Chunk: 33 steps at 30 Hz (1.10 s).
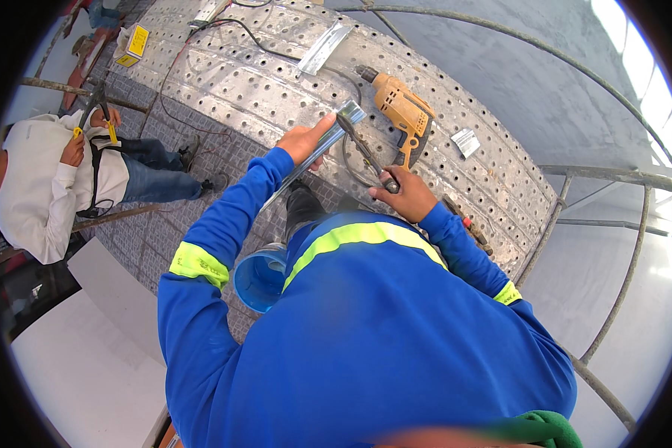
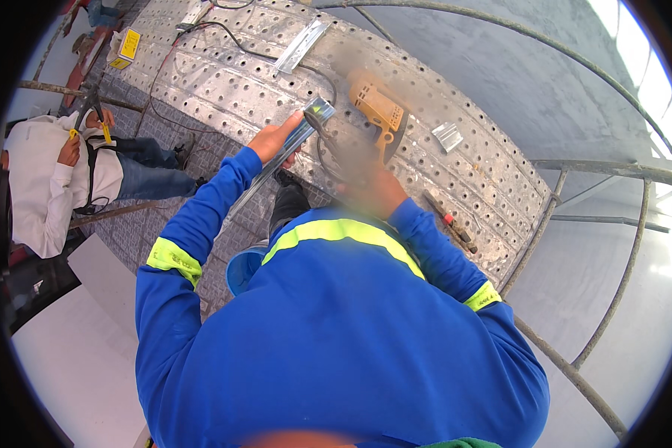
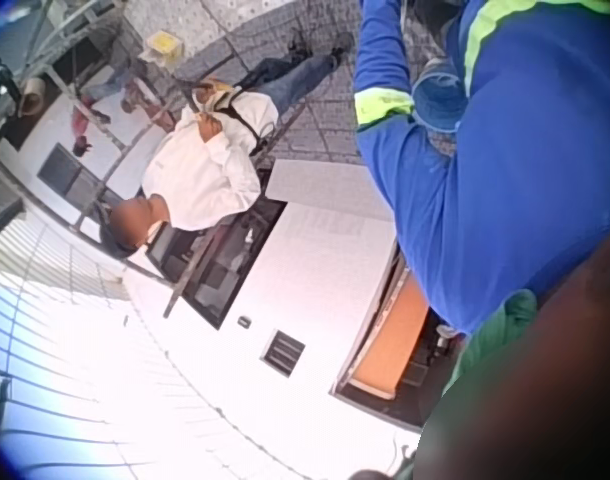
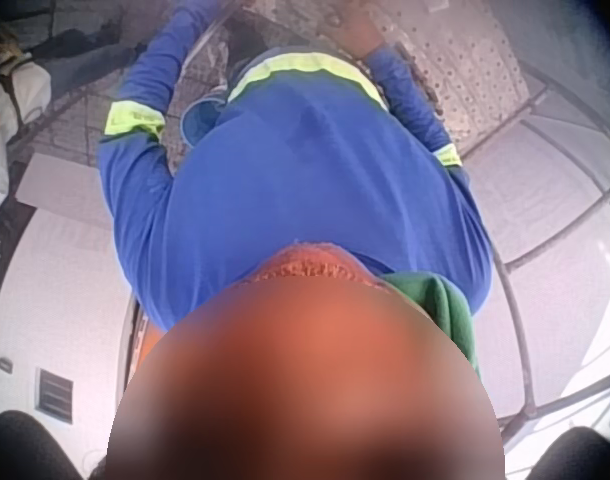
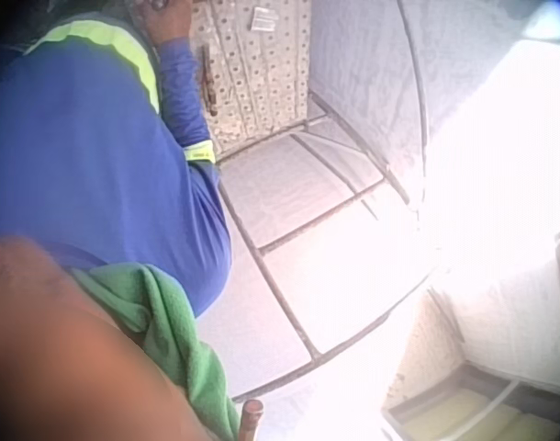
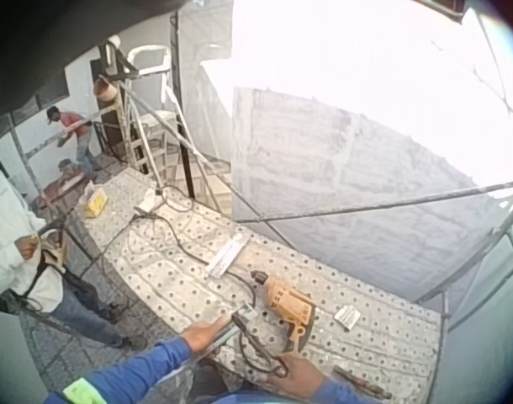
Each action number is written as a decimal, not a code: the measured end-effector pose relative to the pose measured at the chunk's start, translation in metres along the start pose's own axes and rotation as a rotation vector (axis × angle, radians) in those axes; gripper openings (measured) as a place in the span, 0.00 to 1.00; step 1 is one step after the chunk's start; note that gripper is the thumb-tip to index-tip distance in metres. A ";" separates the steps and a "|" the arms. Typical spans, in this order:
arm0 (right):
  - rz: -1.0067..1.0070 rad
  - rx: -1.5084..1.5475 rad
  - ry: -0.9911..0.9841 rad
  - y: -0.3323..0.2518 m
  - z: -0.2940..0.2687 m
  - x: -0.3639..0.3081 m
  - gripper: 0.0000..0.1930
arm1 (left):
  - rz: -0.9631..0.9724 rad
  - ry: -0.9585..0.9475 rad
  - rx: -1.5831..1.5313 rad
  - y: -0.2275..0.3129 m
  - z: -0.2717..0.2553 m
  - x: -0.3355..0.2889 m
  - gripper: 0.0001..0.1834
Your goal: The person uses tin snips to cut a long metal channel into shorter segments on a perforated metal work surface. They repeatedly position the channel, cut it, and place the cut pieces aside. A corded drill and other tools are visible on the work surface.
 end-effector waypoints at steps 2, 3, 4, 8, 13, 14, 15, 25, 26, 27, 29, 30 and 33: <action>-0.023 0.023 0.025 -0.001 0.001 0.000 0.32 | 0.000 0.007 -0.001 0.000 0.000 0.000 0.47; -0.038 0.018 0.033 -0.002 0.001 0.000 0.32 | -0.006 0.005 0.020 0.000 0.000 0.000 0.48; -0.053 0.013 0.041 -0.003 0.001 0.001 0.32 | -0.013 0.006 0.043 0.000 0.000 0.000 0.51; -0.044 0.007 0.051 -0.003 0.002 0.001 0.32 | 0.002 0.013 0.026 0.002 -0.001 -0.001 0.47; -0.089 -0.068 0.069 0.002 0.004 0.003 0.32 | 0.010 0.059 0.139 0.007 -0.001 -0.005 0.50; -0.104 -0.091 0.069 0.003 0.005 0.003 0.31 | 0.007 0.066 0.162 0.008 0.000 -0.005 0.52; -0.120 -0.115 0.069 0.004 0.006 0.004 0.31 | 0.024 0.064 0.194 0.010 0.001 -0.007 0.52; -0.021 -0.147 -0.017 0.016 0.012 0.003 0.28 | 0.169 0.073 0.400 0.028 0.012 -0.034 0.34; 0.000 -0.126 -0.024 0.018 0.012 0.004 0.28 | 0.171 0.120 0.472 0.029 0.013 -0.035 0.33; 0.015 -0.160 -0.035 0.020 0.011 0.005 0.28 | 0.154 0.123 0.455 0.029 0.014 -0.034 0.33; 0.027 -0.170 -0.016 0.023 0.012 0.007 0.28 | 0.136 0.116 0.427 0.029 0.014 -0.032 0.33; 0.030 -0.173 -0.006 0.025 0.012 0.007 0.28 | 0.130 0.115 0.434 0.029 0.013 -0.030 0.34; 0.020 -0.163 0.017 0.031 0.014 0.006 0.27 | 0.120 0.113 0.439 0.027 0.013 -0.026 0.34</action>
Point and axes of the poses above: each hand's wrist, its own x-axis towards the middle knuckle, its own z-axis out of the palm, y = z × x, the point moved 5 cm from there along x, towards the middle knuckle, and after that the axes turned 12 degrees about -y, right-handed, at the moved point
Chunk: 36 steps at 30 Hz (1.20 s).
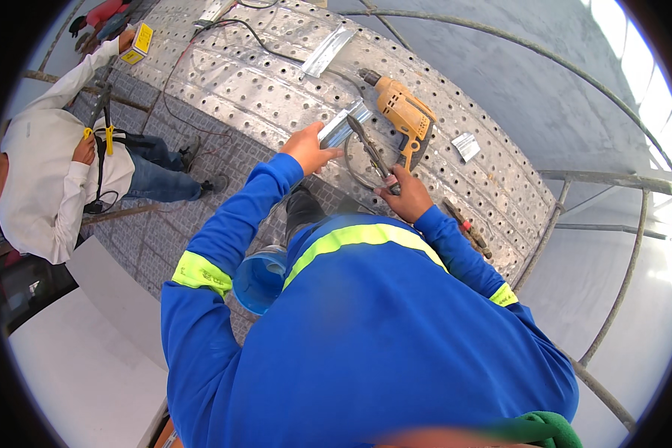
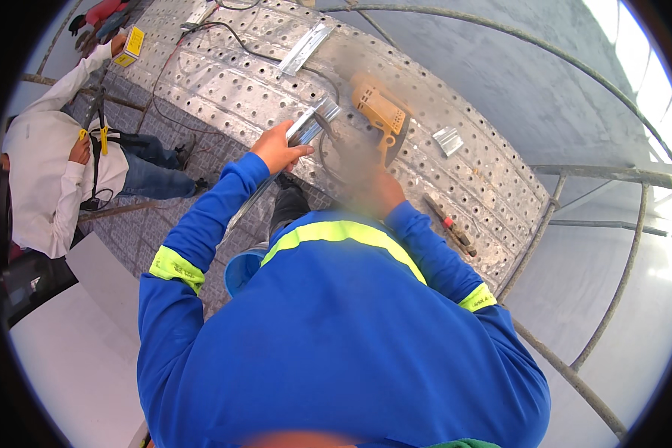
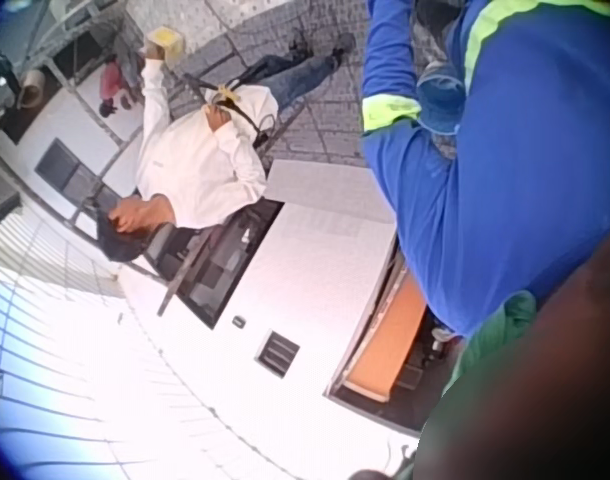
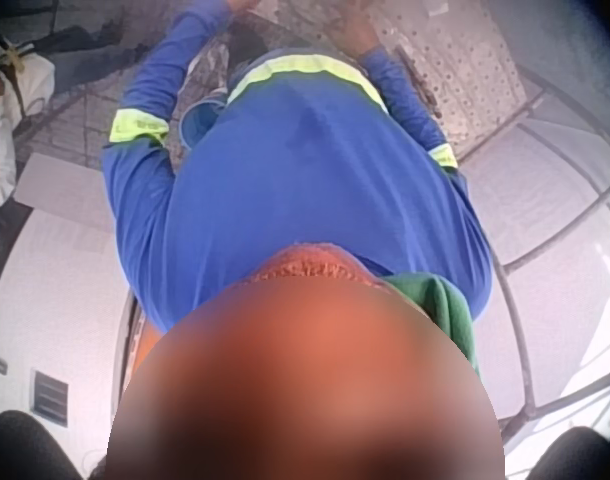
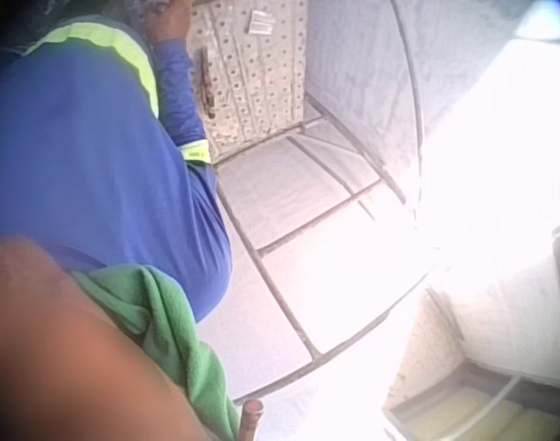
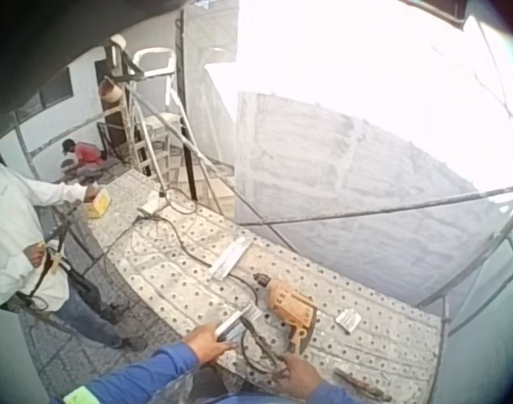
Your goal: The person uses tin snips to cut a long metal channel into shorter segments on a perforated metal work surface. They repeatedly position the channel, cut it, and place the cut pieces aside. A corded drill and other tools are visible on the work surface.
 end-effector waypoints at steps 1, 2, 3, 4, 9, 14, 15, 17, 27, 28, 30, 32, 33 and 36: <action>-0.002 0.009 0.002 0.002 0.001 0.000 0.26 | 0.003 0.005 0.003 -0.001 0.000 0.001 0.34; -0.004 0.017 0.012 0.004 0.002 0.000 0.26 | 0.004 0.008 0.001 -0.002 0.000 0.001 0.33; -0.007 0.026 0.022 0.006 0.003 0.000 0.25 | 0.009 0.012 0.003 -0.003 0.001 0.002 0.33; -0.009 0.033 0.040 0.007 0.003 0.001 0.25 | 0.012 0.013 -0.001 -0.004 0.001 0.003 0.33; 0.063 0.083 0.062 0.019 0.008 0.005 0.23 | 0.012 0.001 -0.041 -0.006 0.003 0.005 0.33; -0.008 0.168 0.030 0.015 0.005 0.005 0.25 | 0.004 0.047 -0.018 -0.006 0.000 0.004 0.32; -0.008 0.192 0.045 0.013 0.003 0.003 0.27 | 0.020 0.104 0.058 -0.004 -0.003 0.003 0.31; 0.000 0.242 0.064 0.008 -0.001 -0.001 0.29 | 0.059 0.213 0.199 0.001 -0.008 0.002 0.30; 0.008 0.271 0.054 -0.009 -0.007 -0.001 0.32 | 0.090 0.331 0.288 0.003 -0.008 0.000 0.27; 0.018 0.239 0.051 -0.008 -0.005 0.000 0.32 | 0.096 0.326 0.282 0.002 -0.007 0.000 0.28; 0.033 0.185 0.042 -0.006 -0.004 0.000 0.32 | 0.119 0.328 0.276 0.001 -0.006 0.002 0.28; 0.042 0.142 0.031 -0.003 -0.003 0.002 0.31 | 0.156 0.340 0.278 0.001 -0.006 0.003 0.28; 0.057 0.123 0.027 -0.001 -0.003 0.002 0.31 | 0.140 0.306 0.242 0.000 -0.005 0.005 0.28; 0.064 0.044 0.027 0.002 -0.002 0.003 0.30 | 0.094 0.223 0.148 -0.004 -0.004 0.007 0.29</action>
Point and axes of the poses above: each hand's wrist, its own x-axis towards the middle knuckle, its own z-axis out of the palm, y = z × x, the point moved 5 cm from there along x, towards the middle knuckle, and after that the axes turned 12 degrees about -y, right-handed, at the moved point
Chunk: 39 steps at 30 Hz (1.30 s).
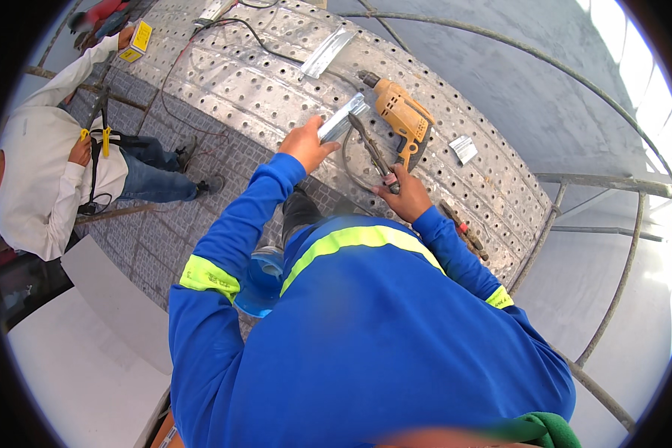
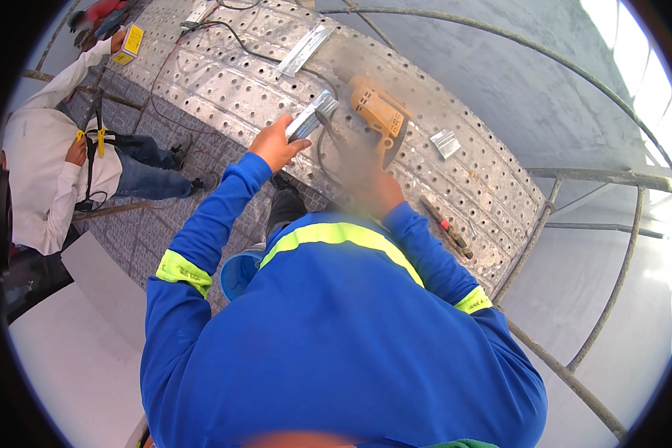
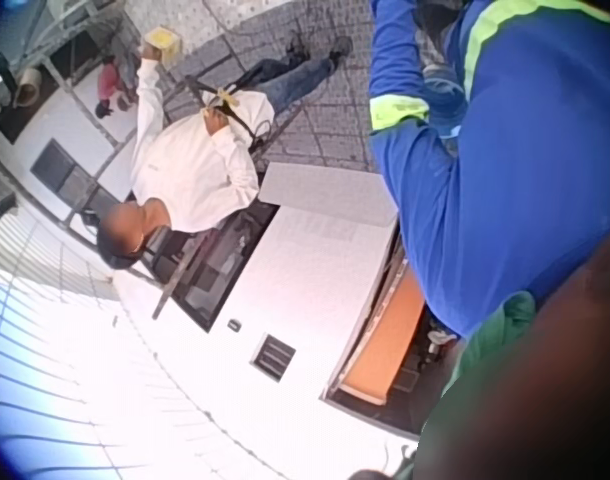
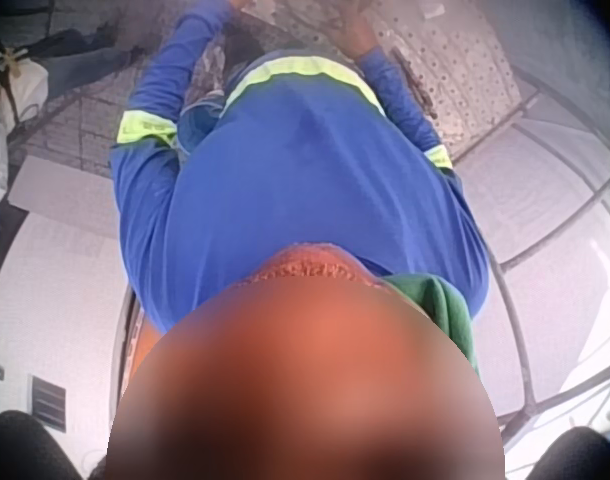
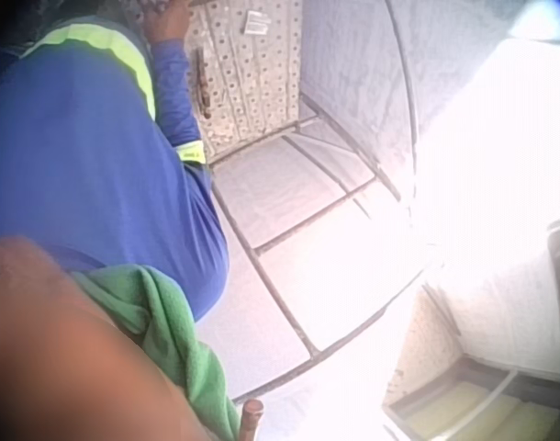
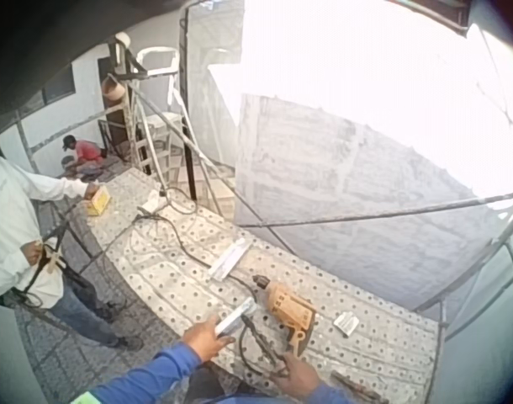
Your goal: The person uses tin snips to cut a long metal channel into shorter segments on a perforated metal work surface. They repeatedly position the channel, cut it, and place the cut pieces aside. A corded drill and other tools are visible on the work surface.
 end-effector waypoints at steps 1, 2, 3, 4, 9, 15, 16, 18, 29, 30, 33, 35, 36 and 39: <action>-0.022 -0.041 0.010 0.000 0.000 0.000 0.29 | -0.015 -0.018 -0.020 0.000 0.000 0.000 0.30; -0.031 -0.057 0.021 0.001 0.001 0.000 0.28 | -0.029 -0.036 -0.040 0.000 0.001 0.000 0.30; -0.041 -0.074 0.033 0.002 0.002 0.001 0.28 | -0.034 -0.035 -0.030 0.001 0.000 0.000 0.30; -0.038 -0.067 0.045 0.005 0.003 0.001 0.27 | -0.038 -0.035 -0.020 0.002 0.000 -0.001 0.30; -0.045 -0.025 0.100 0.013 0.006 0.004 0.24 | -0.047 -0.026 -0.019 0.005 0.002 -0.002 0.28; -0.001 0.099 0.069 0.017 0.003 -0.003 0.23 | 0.043 0.049 0.126 0.016 -0.007 -0.003 0.26; -0.027 0.192 0.042 0.019 0.000 -0.007 0.23 | 0.056 0.055 0.162 0.019 -0.013 -0.001 0.26; -0.043 0.280 -0.032 0.026 -0.005 -0.017 0.24 | 0.083 0.049 0.234 0.026 -0.024 0.002 0.24; 0.026 0.368 -0.278 0.066 -0.041 -0.079 0.30 | 0.323 -0.158 0.631 0.066 -0.038 0.016 0.17; 0.035 0.376 -0.302 0.066 -0.042 -0.082 0.29 | 0.348 -0.194 0.671 0.067 -0.036 0.017 0.17; 0.017 0.394 -0.365 0.062 -0.046 -0.089 0.28 | 0.422 -0.250 0.763 0.066 -0.033 0.020 0.15; 0.023 0.348 -0.377 0.060 -0.047 -0.091 0.29 | 0.454 -0.245 0.790 0.065 -0.033 0.021 0.14; 0.022 0.294 -0.378 0.058 -0.047 -0.091 0.29 | 0.451 -0.250 0.798 0.064 -0.033 0.023 0.14; 0.071 0.378 -0.414 0.054 -0.047 -0.092 0.32 | 0.450 -0.242 0.818 0.063 -0.033 0.026 0.14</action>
Point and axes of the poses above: each hand's wrist, its own x-axis towards the middle knuckle, its own z-axis out of the palm, y = z × x, the point moved 5 cm from there along x, towards the middle knuckle, and after that the axes turned 12 degrees about -y, right-handed, at the moved point
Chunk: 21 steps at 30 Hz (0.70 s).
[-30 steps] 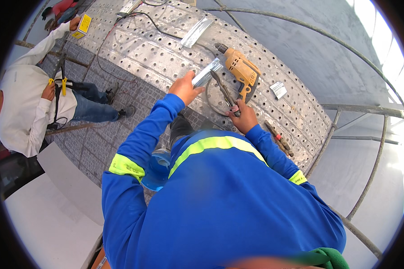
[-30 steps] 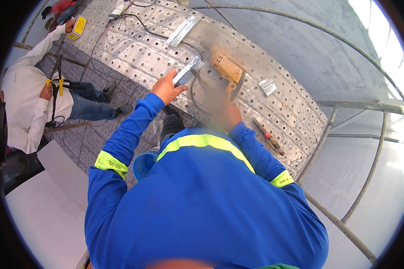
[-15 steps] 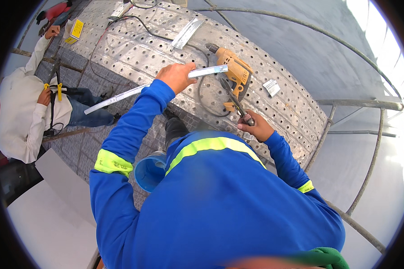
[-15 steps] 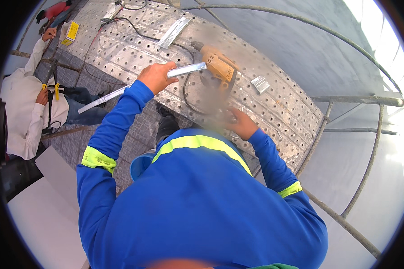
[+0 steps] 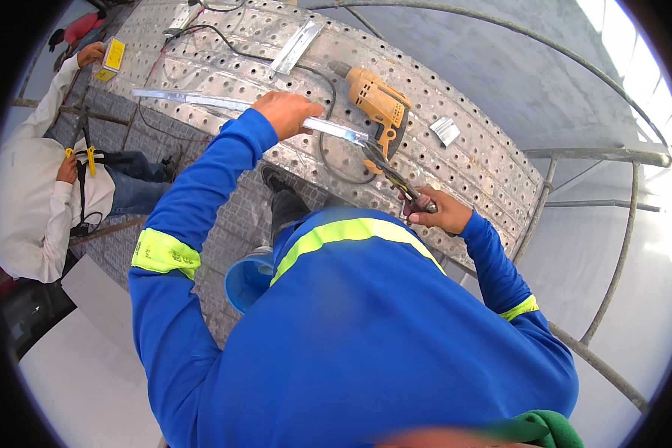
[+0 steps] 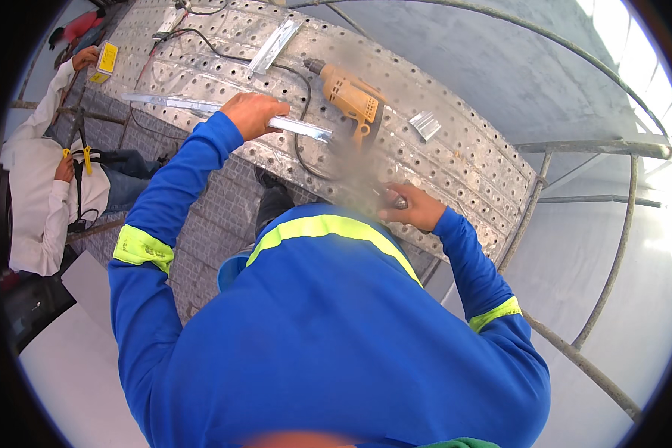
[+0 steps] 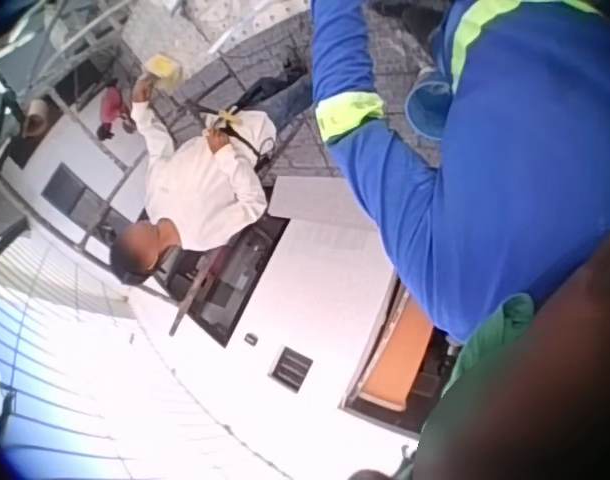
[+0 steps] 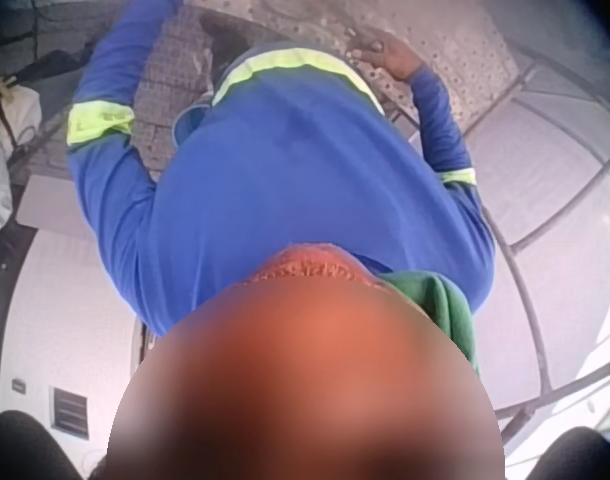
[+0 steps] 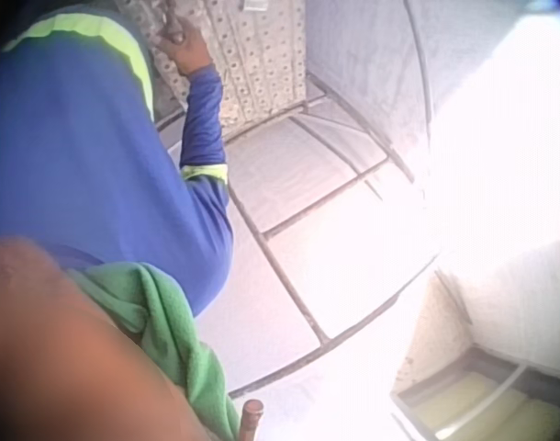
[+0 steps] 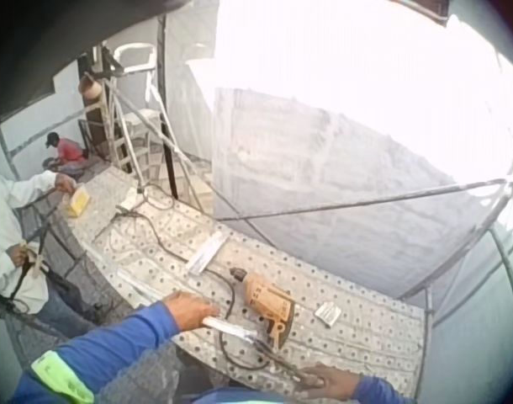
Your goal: The person uses tin snips to cut a long metal channel into shorter segments on a perforated metal work surface. They repeatedly position the channel, cut it, and place the cut pieces aside. A corded drill and other tools are visible on the work surface.
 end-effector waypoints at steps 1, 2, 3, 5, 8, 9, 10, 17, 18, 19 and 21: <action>0.042 0.024 -0.023 0.000 0.001 -0.001 0.32 | 0.000 0.012 0.010 0.000 0.000 0.000 0.14; 0.085 0.049 -0.046 -0.001 0.001 -0.003 0.33 | 0.000 0.023 0.017 -0.001 0.000 -0.001 0.14; 0.095 0.068 -0.069 -0.003 0.001 -0.005 0.34 | 0.007 0.035 0.052 0.000 0.000 -0.001 0.13; 0.154 0.064 -0.062 -0.005 0.001 -0.005 0.36 | 0.017 0.058 0.114 0.000 0.001 -0.004 0.11; 0.191 0.054 -0.078 -0.009 0.001 -0.005 0.35 | 0.075 0.100 0.201 0.001 0.001 -0.007 0.08; 0.224 0.045 -0.090 -0.010 0.001 -0.005 0.34 | 0.085 0.117 0.221 0.001 0.001 -0.007 0.09; 0.196 0.047 -0.116 -0.012 0.001 -0.005 0.32 | 0.093 0.138 0.243 0.002 0.000 -0.008 0.09; 0.181 0.057 -0.238 -0.024 0.001 0.003 0.36 | 0.126 0.132 0.404 0.007 -0.002 -0.007 0.08; 0.184 0.085 -0.263 -0.026 0.002 0.004 0.35 | 0.124 0.116 0.404 0.008 -0.002 -0.006 0.08; 0.193 0.072 -0.278 -0.029 0.002 0.005 0.34 | 0.123 0.101 0.405 0.008 -0.003 -0.006 0.07; 0.210 0.046 -0.308 -0.035 0.002 0.005 0.32 | 0.130 0.070 0.417 0.011 -0.003 -0.004 0.07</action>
Point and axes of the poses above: each hand's wrist, its own x-axis towards the middle knuckle, its own z-axis out of the palm, y = z × x, the point moved 5 cm from there along x, towards the middle knuckle, and after that the axes turned 12 degrees about -y, right-handed, at the moved point
